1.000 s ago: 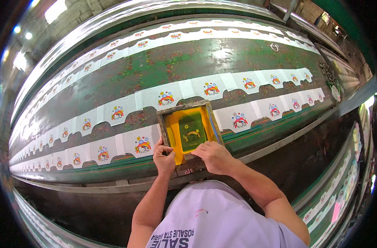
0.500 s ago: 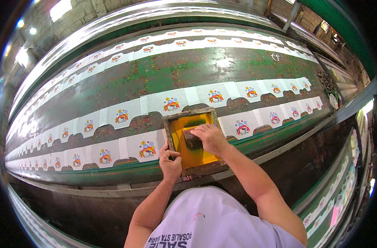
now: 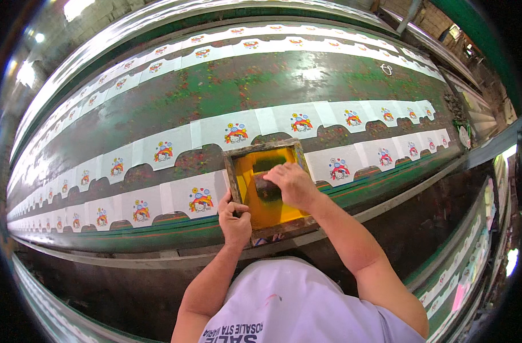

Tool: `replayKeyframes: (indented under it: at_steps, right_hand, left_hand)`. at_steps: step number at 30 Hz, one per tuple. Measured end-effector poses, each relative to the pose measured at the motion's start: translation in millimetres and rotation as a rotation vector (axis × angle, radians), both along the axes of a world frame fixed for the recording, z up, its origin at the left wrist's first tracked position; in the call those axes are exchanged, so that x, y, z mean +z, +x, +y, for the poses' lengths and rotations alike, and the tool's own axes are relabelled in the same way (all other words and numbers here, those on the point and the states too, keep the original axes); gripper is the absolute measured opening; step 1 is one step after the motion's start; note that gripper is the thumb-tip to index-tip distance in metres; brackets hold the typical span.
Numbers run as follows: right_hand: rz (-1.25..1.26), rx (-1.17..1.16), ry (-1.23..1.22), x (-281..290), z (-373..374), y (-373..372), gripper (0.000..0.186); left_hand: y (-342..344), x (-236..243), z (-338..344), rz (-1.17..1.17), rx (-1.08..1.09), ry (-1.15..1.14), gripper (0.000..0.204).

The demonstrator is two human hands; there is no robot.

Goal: The person repeatedly dips a small yellow squeegee into green ink and presses it onto a wooden block with a fish stencil. They then press the block onto a series of white fabric pieces laid out on a green table, transferring the fish design onto each piece.

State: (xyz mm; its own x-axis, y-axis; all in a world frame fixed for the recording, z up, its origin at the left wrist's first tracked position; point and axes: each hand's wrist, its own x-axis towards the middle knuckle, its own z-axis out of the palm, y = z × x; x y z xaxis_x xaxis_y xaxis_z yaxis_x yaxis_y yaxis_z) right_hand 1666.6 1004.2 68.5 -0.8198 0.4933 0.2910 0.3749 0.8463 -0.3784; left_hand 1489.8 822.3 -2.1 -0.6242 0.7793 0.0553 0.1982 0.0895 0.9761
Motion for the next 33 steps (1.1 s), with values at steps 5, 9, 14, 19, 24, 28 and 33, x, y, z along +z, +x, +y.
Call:
replayKeyframes:
  at_steps: [5,9,14,19,24,28,33]
  right_hand:
    - [-0.014,0.017,-0.024,12,-56,32,0.035]
    - [0.008,0.026,-0.064,19,-84,47,0.035]
    - [0.017,0.085,-0.197,22,-92,70,0.041]
    - [0.299,-0.146,-0.178,15,-88,115,0.045]
    - [0.507,-0.457,-0.461,-5,-66,182,0.040]
    - [0.478,-0.492,-0.436,-8,-37,245,0.041]
    - [0.484,-0.449,-0.433,-9,-4,304,0.040]
  left_hand:
    - [0,-3,1,0.051,-0.002,0.046,0.014]
    - [-1,-5,0,0.043,0.011,0.027,0.015]
    - [-3,0,3,0.062,0.020,-0.003,0.015]
    - [6,13,8,0.140,0.026,0.003,0.018]
    - [63,19,39,0.278,-0.007,0.120,0.022]
    - [128,12,71,0.102,0.005,0.089,0.021]
    - [181,-4,104,0.060,0.000,0.114,0.019]
